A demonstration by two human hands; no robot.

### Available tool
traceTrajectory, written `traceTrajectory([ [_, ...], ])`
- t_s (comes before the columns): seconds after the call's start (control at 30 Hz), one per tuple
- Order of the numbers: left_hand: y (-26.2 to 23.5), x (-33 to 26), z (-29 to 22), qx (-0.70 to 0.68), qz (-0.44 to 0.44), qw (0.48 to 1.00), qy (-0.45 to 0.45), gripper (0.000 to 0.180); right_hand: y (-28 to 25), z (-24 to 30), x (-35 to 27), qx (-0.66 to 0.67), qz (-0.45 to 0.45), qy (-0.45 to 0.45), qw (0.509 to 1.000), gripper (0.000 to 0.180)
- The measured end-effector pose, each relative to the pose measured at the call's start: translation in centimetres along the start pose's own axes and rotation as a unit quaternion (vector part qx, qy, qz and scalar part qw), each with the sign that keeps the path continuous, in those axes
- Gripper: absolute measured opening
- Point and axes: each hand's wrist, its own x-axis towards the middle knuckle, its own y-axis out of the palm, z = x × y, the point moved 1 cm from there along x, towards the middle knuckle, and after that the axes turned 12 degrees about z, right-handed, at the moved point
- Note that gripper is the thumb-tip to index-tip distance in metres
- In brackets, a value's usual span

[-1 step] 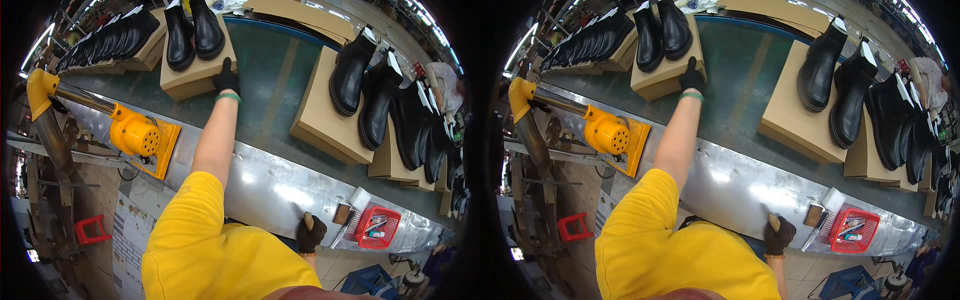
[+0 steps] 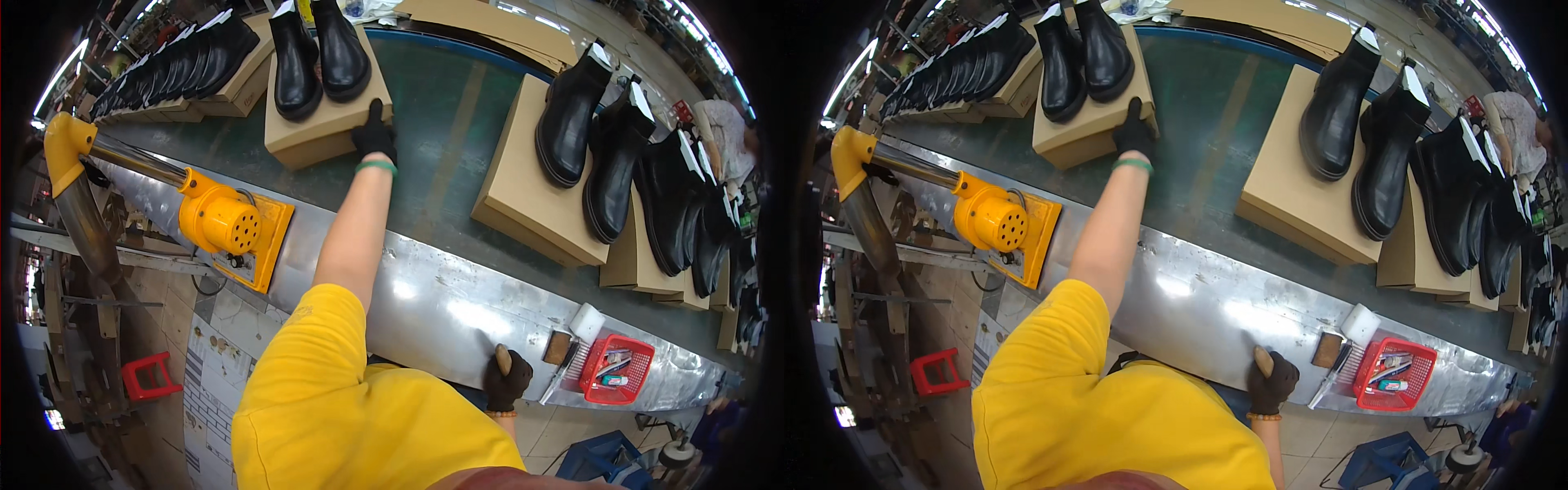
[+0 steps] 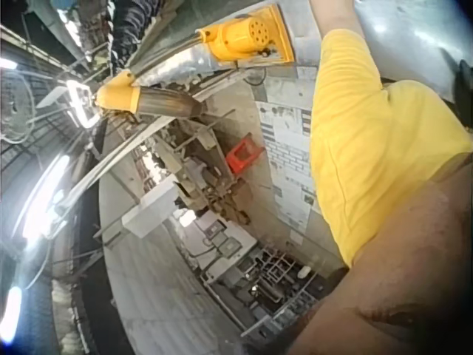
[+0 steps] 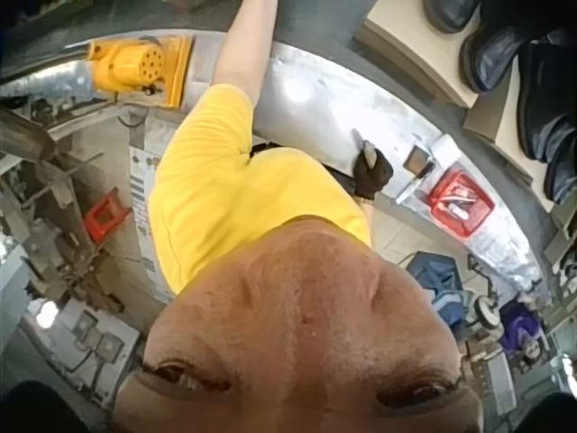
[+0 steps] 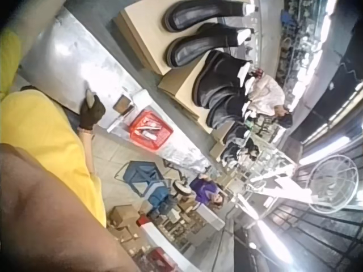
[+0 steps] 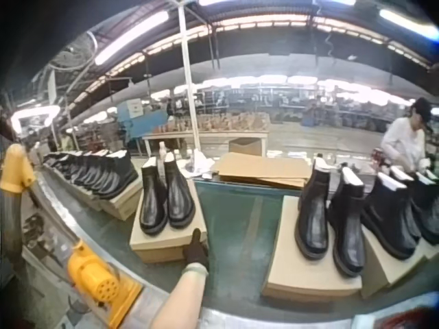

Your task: The person polishes black leather boots using a brush and a polishing block. They handle the boots one at a time, picking them up from a row of boxes, applying the polish, and placing them back.

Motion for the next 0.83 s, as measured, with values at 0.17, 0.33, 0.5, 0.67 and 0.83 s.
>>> traceTrajectory([
  [0.17,-3.0,-8.0,1.9,-0.095,0.143,0.983,-0.059,0.031,0.1,-0.4,-0.3,-0.004,-0.002,-0.003,1.000,0.017],
  [0.33,-6.6,-7.1,-2.1,-0.118,0.053,0.990,0.047,0.024,0.4,-1.0,-1.0,-0.001,0.003,0.019,1.000,0.022],
  [0.5,-4.3,-6.3,-4.5,-0.192,-0.105,0.975,0.029,0.036,0.3,-0.8,-0.8,-0.005,0.001,0.014,1.000,0.022],
  [0.67,-2.3,-7.2,-1.7,-0.191,-0.057,0.978,0.068,0.047,-0.2,0.0,0.1,0.009,-0.021,-0.014,1.000,0.017],
  [0.83,-2.7,-6.9,1.3,0.005,-0.017,0.994,0.110,0.062,-0.3,-0.1,0.0,0.013,-0.019,-0.013,1.000,0.016],
])
